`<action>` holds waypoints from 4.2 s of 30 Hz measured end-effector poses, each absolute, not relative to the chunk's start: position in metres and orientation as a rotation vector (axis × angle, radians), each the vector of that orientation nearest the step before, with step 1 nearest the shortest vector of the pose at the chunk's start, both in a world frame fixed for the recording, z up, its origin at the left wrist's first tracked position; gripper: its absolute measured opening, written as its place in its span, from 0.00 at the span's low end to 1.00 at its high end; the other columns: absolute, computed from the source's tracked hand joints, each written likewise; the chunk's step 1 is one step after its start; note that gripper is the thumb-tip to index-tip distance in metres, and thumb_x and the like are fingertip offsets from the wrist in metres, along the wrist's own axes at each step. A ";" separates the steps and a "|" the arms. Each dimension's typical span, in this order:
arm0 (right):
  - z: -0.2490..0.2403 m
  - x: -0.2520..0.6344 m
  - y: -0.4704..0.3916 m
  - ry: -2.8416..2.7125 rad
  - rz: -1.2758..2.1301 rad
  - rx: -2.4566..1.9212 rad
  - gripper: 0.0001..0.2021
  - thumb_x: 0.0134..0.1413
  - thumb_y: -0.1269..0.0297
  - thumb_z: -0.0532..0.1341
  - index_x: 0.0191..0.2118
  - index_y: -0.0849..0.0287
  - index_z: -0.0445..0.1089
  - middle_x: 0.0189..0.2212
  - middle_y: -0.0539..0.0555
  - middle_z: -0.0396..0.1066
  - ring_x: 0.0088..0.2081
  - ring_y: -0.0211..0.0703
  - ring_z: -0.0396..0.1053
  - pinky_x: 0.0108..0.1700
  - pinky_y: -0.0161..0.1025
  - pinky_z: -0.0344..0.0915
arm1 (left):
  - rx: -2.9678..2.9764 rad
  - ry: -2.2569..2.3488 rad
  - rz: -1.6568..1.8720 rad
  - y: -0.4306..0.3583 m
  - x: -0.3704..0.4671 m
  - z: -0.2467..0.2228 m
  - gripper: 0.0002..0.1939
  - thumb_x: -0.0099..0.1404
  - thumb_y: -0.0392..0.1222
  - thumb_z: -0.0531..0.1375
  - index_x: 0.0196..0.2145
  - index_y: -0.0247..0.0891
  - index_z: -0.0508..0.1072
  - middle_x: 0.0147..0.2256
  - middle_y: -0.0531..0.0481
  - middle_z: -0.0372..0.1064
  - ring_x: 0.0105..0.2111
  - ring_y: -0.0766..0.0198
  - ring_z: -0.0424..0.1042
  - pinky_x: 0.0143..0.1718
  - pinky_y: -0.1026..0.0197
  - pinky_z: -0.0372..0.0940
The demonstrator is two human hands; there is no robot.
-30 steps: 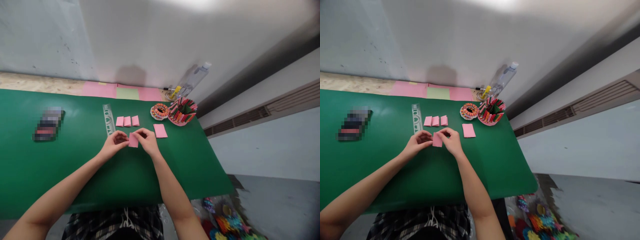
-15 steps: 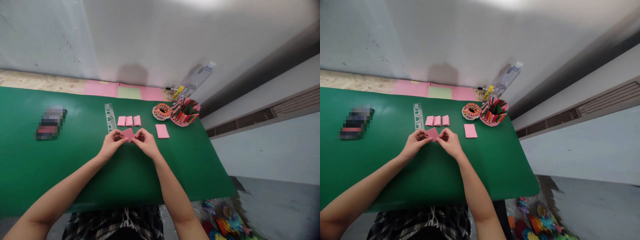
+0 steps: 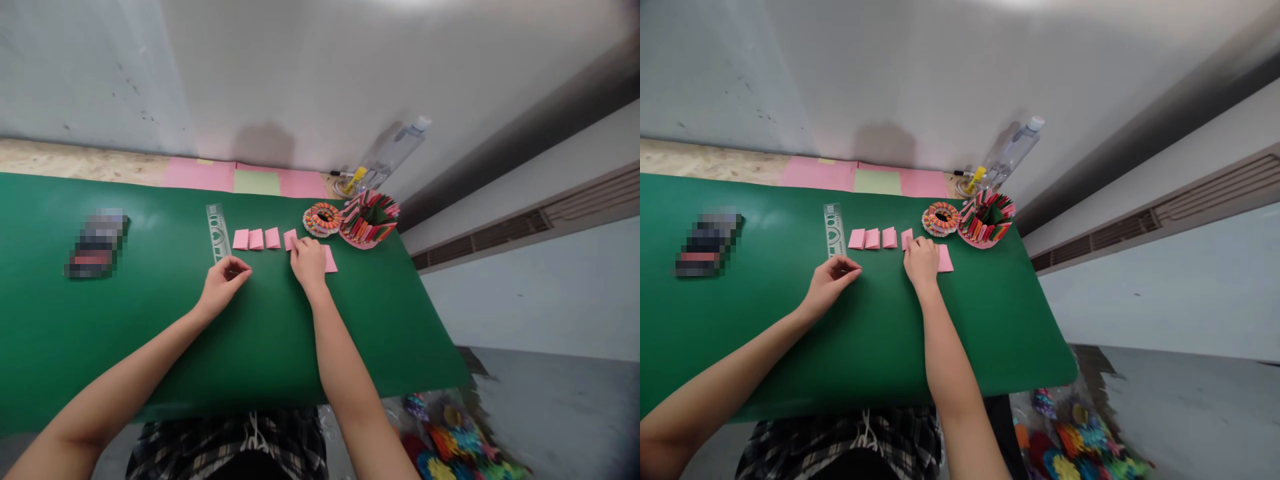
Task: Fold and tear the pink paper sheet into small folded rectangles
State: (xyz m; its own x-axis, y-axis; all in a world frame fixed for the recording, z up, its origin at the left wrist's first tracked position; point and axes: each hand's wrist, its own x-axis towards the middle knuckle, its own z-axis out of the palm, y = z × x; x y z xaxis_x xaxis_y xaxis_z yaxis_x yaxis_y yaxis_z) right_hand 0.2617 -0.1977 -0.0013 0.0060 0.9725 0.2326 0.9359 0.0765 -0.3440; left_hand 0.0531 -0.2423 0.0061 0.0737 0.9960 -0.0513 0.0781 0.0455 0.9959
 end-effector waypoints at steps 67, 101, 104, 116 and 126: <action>0.018 0.220 -0.241 -1.147 1.536 -1.094 0.16 0.31 0.61 0.72 0.31 0.58 0.73 0.29 0.50 0.76 0.32 0.43 0.73 0.43 0.43 0.69 | 1.229 1.011 1.076 -0.247 0.058 0.013 0.24 0.50 0.44 0.67 0.44 0.37 0.67 0.41 0.45 0.72 0.40 0.59 0.73 0.45 0.54 0.67; 0.008 0.208 -0.242 -1.108 1.438 -1.219 0.17 0.33 0.53 0.71 0.29 0.59 0.73 0.26 0.51 0.73 0.28 0.41 0.69 0.35 0.39 0.68 | 1.095 1.216 1.114 -0.242 0.054 0.007 0.21 0.45 0.51 0.69 0.31 0.36 0.70 0.29 0.48 0.74 0.32 0.59 0.75 0.38 0.55 0.70; 0.007 0.209 -0.241 -1.107 1.441 -1.208 0.16 0.33 0.55 0.71 0.29 0.59 0.73 0.26 0.51 0.74 0.29 0.41 0.70 0.36 0.39 0.68 | 1.091 1.210 1.122 -0.242 0.054 0.007 0.18 0.45 0.49 0.69 0.30 0.36 0.70 0.28 0.49 0.74 0.31 0.60 0.75 0.37 0.57 0.70; 0.005 0.210 -0.242 -1.116 1.428 -1.223 0.15 0.33 0.56 0.71 0.28 0.59 0.74 0.25 0.51 0.74 0.27 0.40 0.70 0.34 0.39 0.67 | 1.071 1.217 1.113 -0.242 0.053 0.008 0.18 0.44 0.48 0.70 0.29 0.36 0.70 0.26 0.49 0.74 0.30 0.60 0.75 0.36 0.57 0.70; 0.004 0.210 -0.240 -1.099 1.439 -1.218 0.15 0.32 0.58 0.72 0.28 0.61 0.74 0.24 0.51 0.74 0.27 0.39 0.70 0.34 0.37 0.67 | 1.086 1.206 1.108 -0.242 0.054 0.009 0.21 0.44 0.51 0.70 0.30 0.35 0.70 0.27 0.49 0.74 0.30 0.60 0.75 0.37 0.56 0.70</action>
